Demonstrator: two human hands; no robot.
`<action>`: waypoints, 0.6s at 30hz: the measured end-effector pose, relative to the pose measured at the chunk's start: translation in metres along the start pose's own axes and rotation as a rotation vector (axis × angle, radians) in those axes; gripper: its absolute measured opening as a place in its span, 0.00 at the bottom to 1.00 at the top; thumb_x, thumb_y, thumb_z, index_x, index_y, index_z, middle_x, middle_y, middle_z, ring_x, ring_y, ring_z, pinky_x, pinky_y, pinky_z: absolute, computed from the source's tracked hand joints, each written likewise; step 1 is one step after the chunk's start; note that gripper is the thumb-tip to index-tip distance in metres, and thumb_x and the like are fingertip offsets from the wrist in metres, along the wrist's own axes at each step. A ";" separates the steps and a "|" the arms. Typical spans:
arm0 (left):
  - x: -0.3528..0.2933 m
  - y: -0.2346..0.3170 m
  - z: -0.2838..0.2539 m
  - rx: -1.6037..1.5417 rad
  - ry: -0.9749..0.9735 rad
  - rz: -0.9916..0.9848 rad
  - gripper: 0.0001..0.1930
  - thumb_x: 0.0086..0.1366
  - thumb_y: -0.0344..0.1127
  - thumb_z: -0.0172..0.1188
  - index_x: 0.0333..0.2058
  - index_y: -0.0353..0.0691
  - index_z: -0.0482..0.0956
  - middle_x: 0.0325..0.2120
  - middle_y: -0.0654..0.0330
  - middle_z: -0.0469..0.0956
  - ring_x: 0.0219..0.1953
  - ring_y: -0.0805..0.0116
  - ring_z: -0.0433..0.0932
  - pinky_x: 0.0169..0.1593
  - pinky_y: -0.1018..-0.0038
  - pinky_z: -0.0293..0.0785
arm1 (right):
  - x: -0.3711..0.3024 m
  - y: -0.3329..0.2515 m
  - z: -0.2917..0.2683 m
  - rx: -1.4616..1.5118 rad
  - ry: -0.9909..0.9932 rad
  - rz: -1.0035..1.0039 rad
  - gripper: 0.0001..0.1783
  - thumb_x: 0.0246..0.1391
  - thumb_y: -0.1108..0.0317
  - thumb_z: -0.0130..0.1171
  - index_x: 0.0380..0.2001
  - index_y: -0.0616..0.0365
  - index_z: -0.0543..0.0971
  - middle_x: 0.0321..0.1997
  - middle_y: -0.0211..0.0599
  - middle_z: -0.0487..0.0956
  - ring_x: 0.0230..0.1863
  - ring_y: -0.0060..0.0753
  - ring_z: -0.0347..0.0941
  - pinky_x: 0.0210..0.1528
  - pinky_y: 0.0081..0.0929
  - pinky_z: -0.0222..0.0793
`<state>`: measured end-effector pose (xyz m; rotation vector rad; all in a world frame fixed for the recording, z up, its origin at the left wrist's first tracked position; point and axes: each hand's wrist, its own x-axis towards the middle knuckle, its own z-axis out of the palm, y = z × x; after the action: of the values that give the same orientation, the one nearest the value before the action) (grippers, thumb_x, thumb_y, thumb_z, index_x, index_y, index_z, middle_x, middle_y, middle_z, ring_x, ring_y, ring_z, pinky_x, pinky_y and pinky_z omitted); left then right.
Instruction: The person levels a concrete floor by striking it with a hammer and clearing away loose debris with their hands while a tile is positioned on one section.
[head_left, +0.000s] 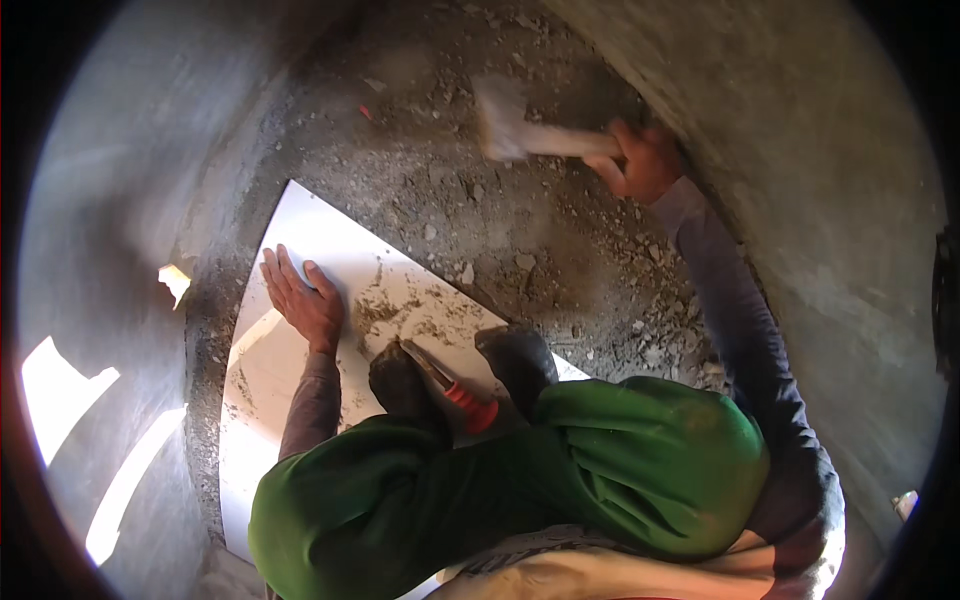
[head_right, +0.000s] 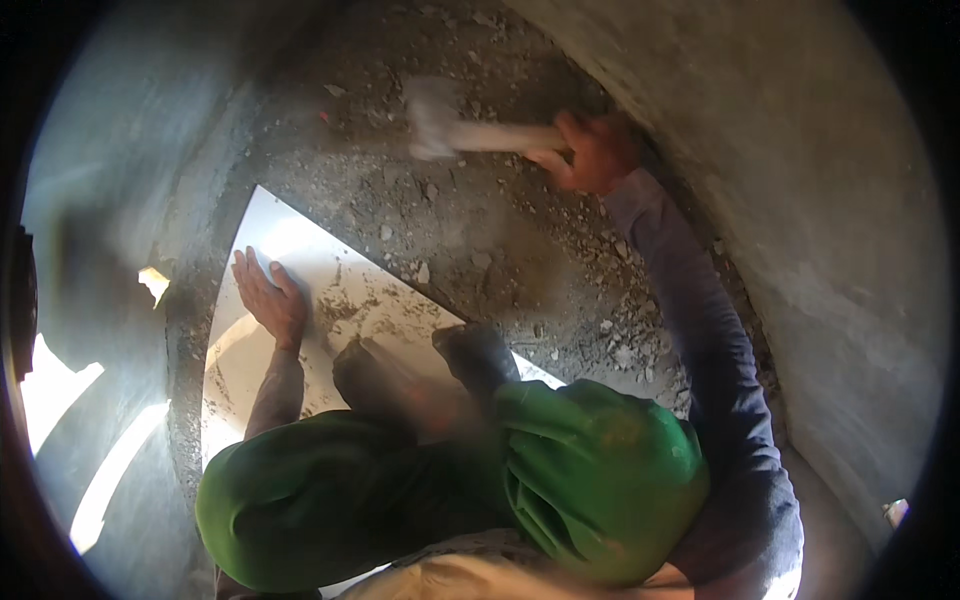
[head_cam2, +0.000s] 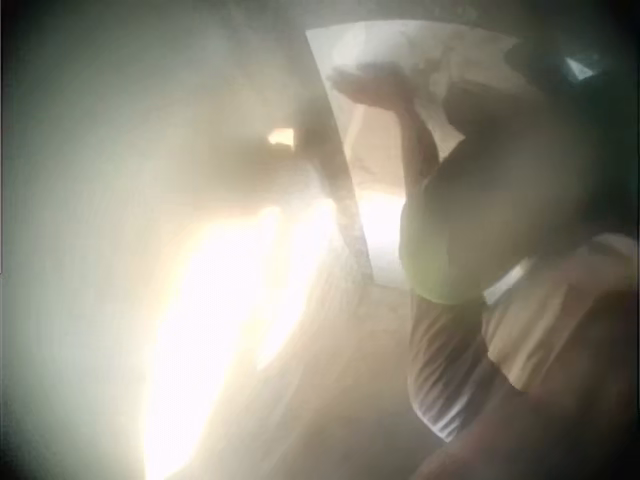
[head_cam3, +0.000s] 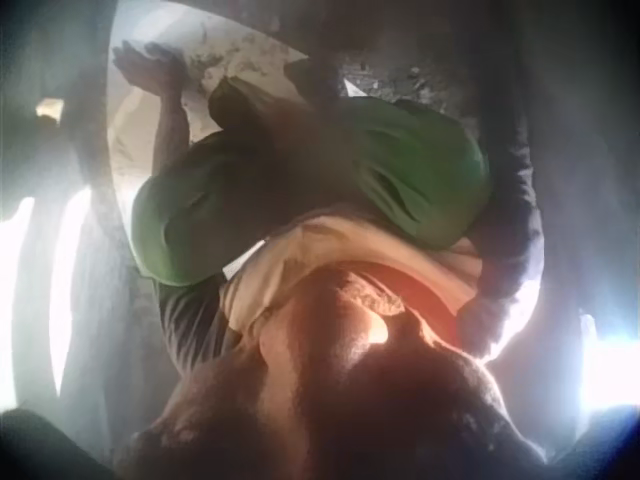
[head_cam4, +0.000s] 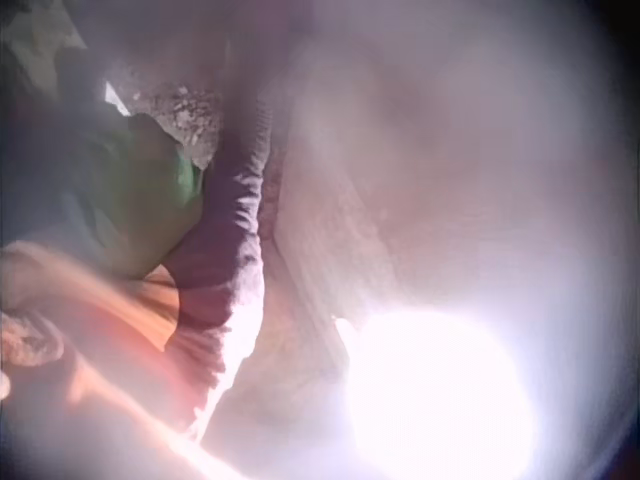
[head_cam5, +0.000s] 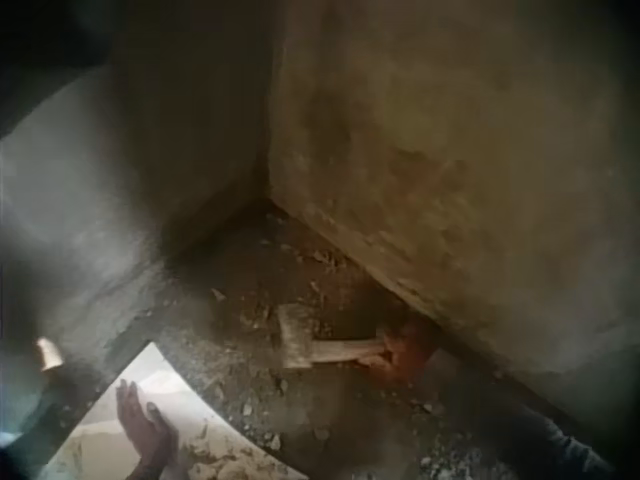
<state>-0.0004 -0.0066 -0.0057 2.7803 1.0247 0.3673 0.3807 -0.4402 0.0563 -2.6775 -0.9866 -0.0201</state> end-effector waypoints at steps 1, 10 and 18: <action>0.002 0.000 0.004 0.019 0.008 -0.006 0.31 0.81 0.47 0.47 0.76 0.37 0.65 0.79 0.45 0.58 0.81 0.41 0.52 0.81 0.49 0.47 | -0.004 0.016 0.002 0.067 0.025 -0.166 0.38 0.68 0.30 0.58 0.35 0.62 0.85 0.21 0.54 0.81 0.25 0.58 0.83 0.30 0.54 0.76; 0.006 -0.002 0.002 -0.006 0.013 0.038 0.31 0.81 0.47 0.47 0.75 0.35 0.65 0.79 0.44 0.58 0.81 0.41 0.53 0.81 0.50 0.47 | 0.000 0.010 -0.017 -0.089 0.015 -0.170 0.42 0.69 0.28 0.53 0.40 0.63 0.87 0.24 0.54 0.84 0.26 0.54 0.84 0.33 0.50 0.79; 0.004 -0.007 0.002 -0.011 0.003 0.047 0.32 0.81 0.47 0.46 0.76 0.36 0.64 0.79 0.44 0.57 0.82 0.43 0.52 0.82 0.49 0.46 | -0.009 0.002 -0.009 -0.097 -0.139 0.246 0.41 0.69 0.30 0.56 0.41 0.67 0.86 0.28 0.56 0.85 0.27 0.55 0.84 0.34 0.52 0.79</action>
<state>-0.0009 0.0016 -0.0087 2.7985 0.9567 0.3826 0.3754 -0.4501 0.0638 -2.9044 -0.7031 0.1756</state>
